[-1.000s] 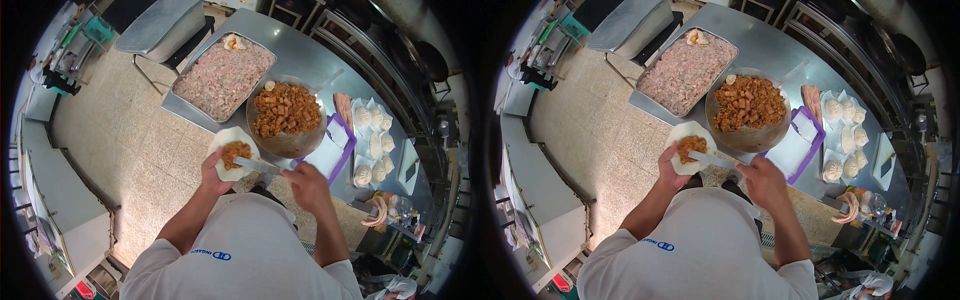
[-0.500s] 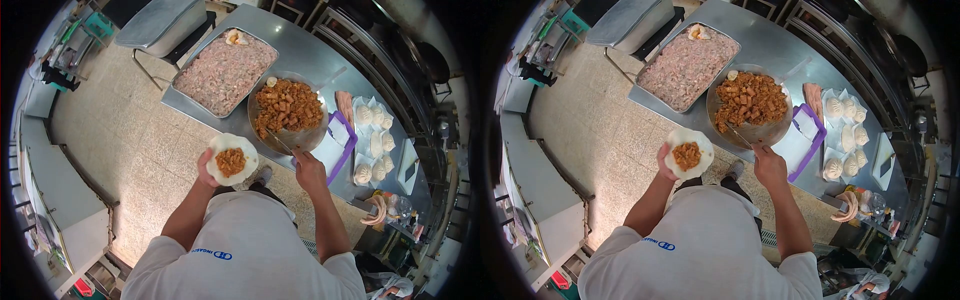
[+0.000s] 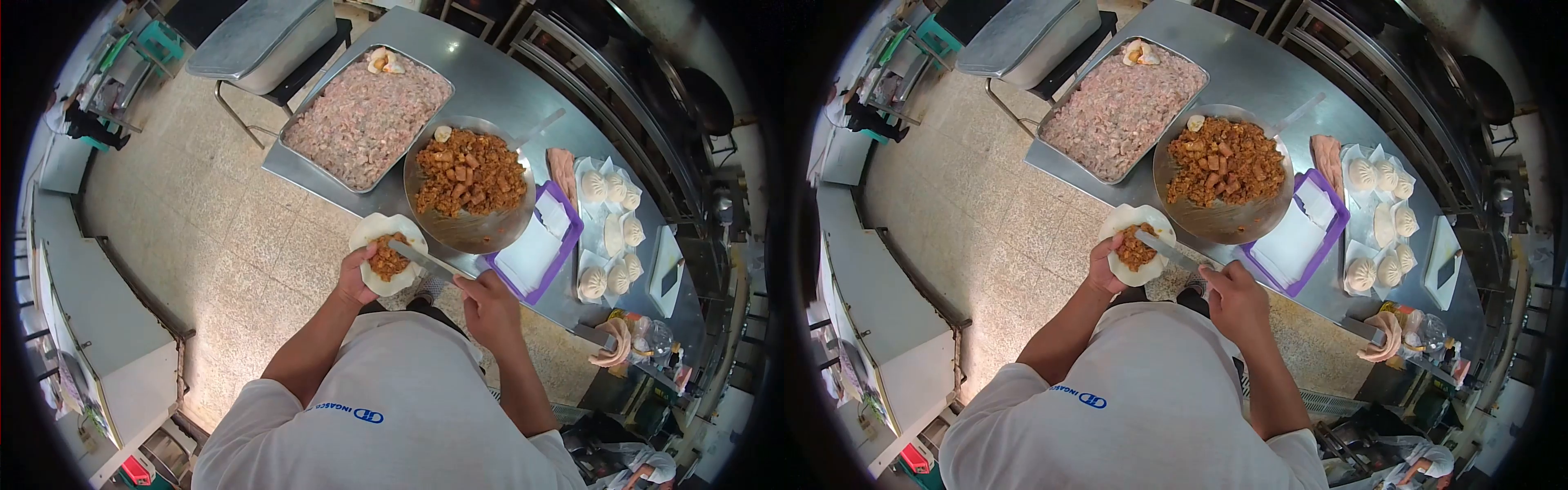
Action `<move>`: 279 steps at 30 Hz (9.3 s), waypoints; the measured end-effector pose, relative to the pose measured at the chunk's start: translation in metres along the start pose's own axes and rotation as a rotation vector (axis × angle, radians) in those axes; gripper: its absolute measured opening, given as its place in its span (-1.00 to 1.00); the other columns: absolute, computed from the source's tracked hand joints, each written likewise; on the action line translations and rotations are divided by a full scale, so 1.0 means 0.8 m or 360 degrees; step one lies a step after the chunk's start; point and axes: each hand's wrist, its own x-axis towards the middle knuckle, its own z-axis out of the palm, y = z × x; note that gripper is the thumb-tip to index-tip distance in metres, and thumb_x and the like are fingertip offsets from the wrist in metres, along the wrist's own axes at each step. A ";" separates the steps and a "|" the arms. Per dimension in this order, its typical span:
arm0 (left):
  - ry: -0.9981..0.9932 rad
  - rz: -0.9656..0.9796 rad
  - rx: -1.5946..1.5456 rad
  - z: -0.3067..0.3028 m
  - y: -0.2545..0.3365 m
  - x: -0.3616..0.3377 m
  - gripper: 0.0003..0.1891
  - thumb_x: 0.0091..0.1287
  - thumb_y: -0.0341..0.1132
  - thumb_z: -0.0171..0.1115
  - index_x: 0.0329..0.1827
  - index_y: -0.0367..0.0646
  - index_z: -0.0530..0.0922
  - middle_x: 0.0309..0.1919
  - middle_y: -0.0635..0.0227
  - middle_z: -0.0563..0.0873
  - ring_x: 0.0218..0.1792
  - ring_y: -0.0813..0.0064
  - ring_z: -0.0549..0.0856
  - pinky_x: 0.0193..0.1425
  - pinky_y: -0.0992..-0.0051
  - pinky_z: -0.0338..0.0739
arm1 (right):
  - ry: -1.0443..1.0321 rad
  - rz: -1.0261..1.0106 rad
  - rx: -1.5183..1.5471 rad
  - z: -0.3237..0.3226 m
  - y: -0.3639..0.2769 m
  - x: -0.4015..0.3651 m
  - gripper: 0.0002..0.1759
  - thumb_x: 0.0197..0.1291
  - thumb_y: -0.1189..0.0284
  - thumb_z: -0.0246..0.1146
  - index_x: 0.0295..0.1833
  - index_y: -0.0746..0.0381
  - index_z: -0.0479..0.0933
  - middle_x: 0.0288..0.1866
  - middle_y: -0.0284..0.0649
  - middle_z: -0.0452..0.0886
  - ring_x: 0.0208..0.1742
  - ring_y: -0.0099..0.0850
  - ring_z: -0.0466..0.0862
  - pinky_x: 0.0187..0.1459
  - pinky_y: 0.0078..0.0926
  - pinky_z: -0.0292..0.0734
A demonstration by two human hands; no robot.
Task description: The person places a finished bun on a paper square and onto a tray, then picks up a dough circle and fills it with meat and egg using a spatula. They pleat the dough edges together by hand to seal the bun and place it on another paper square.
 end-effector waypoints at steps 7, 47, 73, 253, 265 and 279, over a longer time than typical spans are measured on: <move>0.0003 0.0108 -0.0105 0.032 0.001 0.006 -0.30 0.42 -0.03 0.25 0.53 -0.14 0.29 0.41 0.03 0.50 0.39 0.00 0.53 0.46 -0.07 0.46 | 0.0099 -0.0139 -0.0078 0.023 -0.012 0.011 -0.65 0.14 0.58 0.31 0.04 0.07 0.74 -0.30 -0.23 0.53 -0.34 -0.29 0.61 -0.33 -0.30 0.56; 0.0059 -0.0020 0.0086 0.041 0.029 -0.017 -0.26 0.40 -0.02 0.24 0.53 -0.25 0.27 0.41 -0.03 0.49 0.40 -0.04 0.52 0.51 -0.08 0.37 | -0.0050 0.0075 -0.0912 -0.083 0.142 0.071 -0.70 0.16 0.53 0.22 -0.01 0.12 0.72 -0.30 -0.15 0.58 -0.24 -0.17 0.69 -0.24 -0.16 0.62; 0.0254 -0.0008 0.0110 0.018 -0.013 0.009 -0.42 0.38 -0.26 0.24 0.44 -0.20 0.36 0.30 0.06 0.60 0.29 0.06 0.63 0.41 -0.04 0.52 | 0.0130 0.0002 0.0017 -0.005 0.022 -0.010 -0.71 0.18 0.58 0.35 0.04 0.19 0.71 -0.28 -0.16 0.55 -0.37 -0.26 0.62 -0.35 -0.36 0.54; 0.0099 0.0389 0.0003 0.015 0.173 -0.037 -0.36 0.37 -0.06 0.28 0.44 -0.19 0.41 0.30 0.01 0.60 0.29 0.00 0.61 0.43 -0.02 0.49 | -0.0203 -0.0813 0.0184 0.066 -0.067 0.204 -0.56 0.09 0.65 0.31 0.10 0.08 0.72 -0.35 -0.29 0.51 -0.42 -0.34 0.58 -0.44 -0.37 0.49; 0.0275 0.0871 -0.0229 0.075 0.147 -0.016 -0.42 0.41 -0.10 0.21 0.43 -0.15 0.39 0.29 0.11 0.60 0.30 0.06 0.59 0.46 -0.02 0.43 | 0.0216 -0.0505 0.0242 0.073 -0.096 0.143 -0.58 0.11 0.64 0.32 0.09 0.09 0.73 -0.36 -0.26 0.47 -0.46 -0.32 0.54 -0.46 -0.38 0.45; 0.0130 0.0781 -0.0034 0.075 0.159 -0.048 -0.35 0.35 -0.25 0.37 0.46 -0.17 0.33 0.29 0.12 0.59 0.32 0.13 0.58 0.42 0.05 0.51 | 0.0060 -0.0517 0.0156 0.056 -0.118 0.148 -0.58 0.11 0.67 0.30 0.07 0.10 0.73 -0.30 -0.23 0.52 -0.39 -0.32 0.60 -0.39 -0.36 0.52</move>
